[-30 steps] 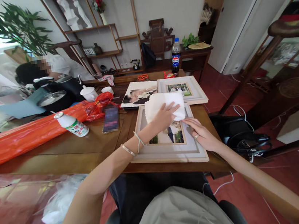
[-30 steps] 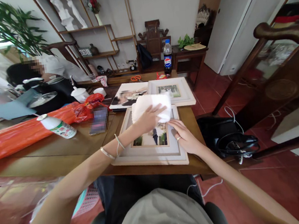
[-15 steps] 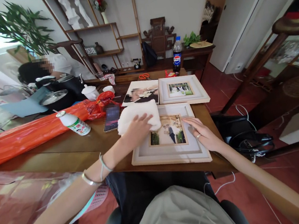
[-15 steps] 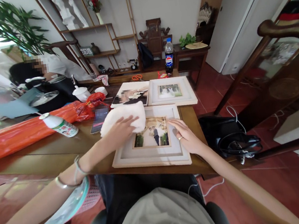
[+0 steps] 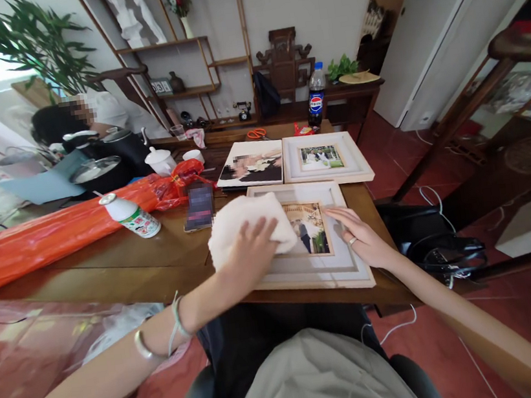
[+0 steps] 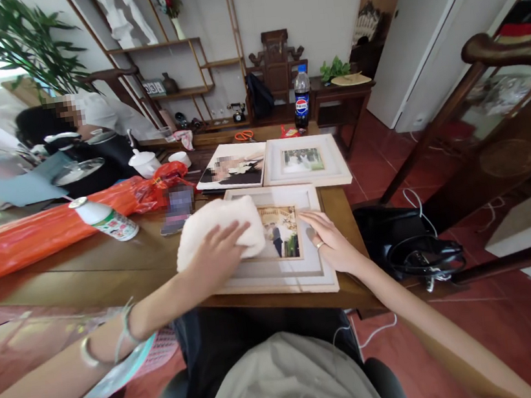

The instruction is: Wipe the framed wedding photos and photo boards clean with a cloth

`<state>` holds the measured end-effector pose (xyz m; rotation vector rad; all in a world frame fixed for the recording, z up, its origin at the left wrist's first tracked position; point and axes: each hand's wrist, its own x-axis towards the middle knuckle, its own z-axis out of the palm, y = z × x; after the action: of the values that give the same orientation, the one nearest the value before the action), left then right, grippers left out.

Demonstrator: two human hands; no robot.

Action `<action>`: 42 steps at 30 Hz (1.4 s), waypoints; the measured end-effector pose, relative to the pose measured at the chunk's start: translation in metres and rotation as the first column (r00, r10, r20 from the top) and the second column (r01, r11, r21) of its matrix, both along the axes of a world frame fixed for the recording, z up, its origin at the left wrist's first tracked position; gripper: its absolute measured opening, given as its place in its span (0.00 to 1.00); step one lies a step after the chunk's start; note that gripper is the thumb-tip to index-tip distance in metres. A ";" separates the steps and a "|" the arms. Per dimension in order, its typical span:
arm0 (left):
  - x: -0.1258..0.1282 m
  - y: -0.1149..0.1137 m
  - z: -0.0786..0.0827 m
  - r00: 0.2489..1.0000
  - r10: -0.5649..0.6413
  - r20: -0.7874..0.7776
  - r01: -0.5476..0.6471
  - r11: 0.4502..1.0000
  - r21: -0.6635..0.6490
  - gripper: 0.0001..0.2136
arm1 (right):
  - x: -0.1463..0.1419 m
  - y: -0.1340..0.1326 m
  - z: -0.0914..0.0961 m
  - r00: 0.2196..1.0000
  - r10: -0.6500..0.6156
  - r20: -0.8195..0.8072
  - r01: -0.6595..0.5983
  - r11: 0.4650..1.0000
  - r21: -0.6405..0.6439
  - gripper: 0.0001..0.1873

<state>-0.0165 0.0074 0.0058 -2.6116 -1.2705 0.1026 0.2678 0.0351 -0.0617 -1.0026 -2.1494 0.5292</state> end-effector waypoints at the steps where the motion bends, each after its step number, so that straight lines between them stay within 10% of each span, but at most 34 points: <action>1: -0.002 0.017 -0.004 1.000 0.019 0.013 -0.020 0.999 0.030 0.15 | 0.000 0.000 0.000 1.000 0.003 -0.003 -0.003 1.000 0.001 0.32; 9: 0.024 0.090 -0.004 0.998 0.040 0.054 -0.044 0.997 0.070 0.15 | 0.001 0.000 -0.001 0.999 0.017 -0.027 -0.017 1.000 0.013 0.29; 14: 0.056 0.025 0.007 0.995 0.053 -0.083 -0.058 0.996 -0.063 0.16 | 0.000 -0.001 0.001 0.999 0.009 -0.033 -0.009 1.000 -0.003 0.28; 21: 0.054 -0.058 0.028 0.952 -0.300 0.057 0.305 0.923 -0.234 0.11 | -0.001 -0.003 0.003 0.999 -0.047 -0.018 0.046 0.998 -0.042 0.27; 34: 0.117 0.074 -0.012 0.988 -0.126 0.090 0.128 0.992 -0.014 0.17 | -0.001 -0.006 -0.002 0.944 -0.295 -0.149 0.275 0.951 -0.140 0.33; 42: 0.100 -0.015 0.012 0.965 -0.262 -0.016 0.257 0.956 -0.143 0.15 | 0.004 -0.002 -0.007 0.925 -0.322 -0.203 0.283 0.938 -0.199 0.33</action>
<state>0.0834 -0.0072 0.0182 -2.8563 -0.9284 0.1960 0.2722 0.0329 -0.0683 -1.2726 -1.7229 0.6463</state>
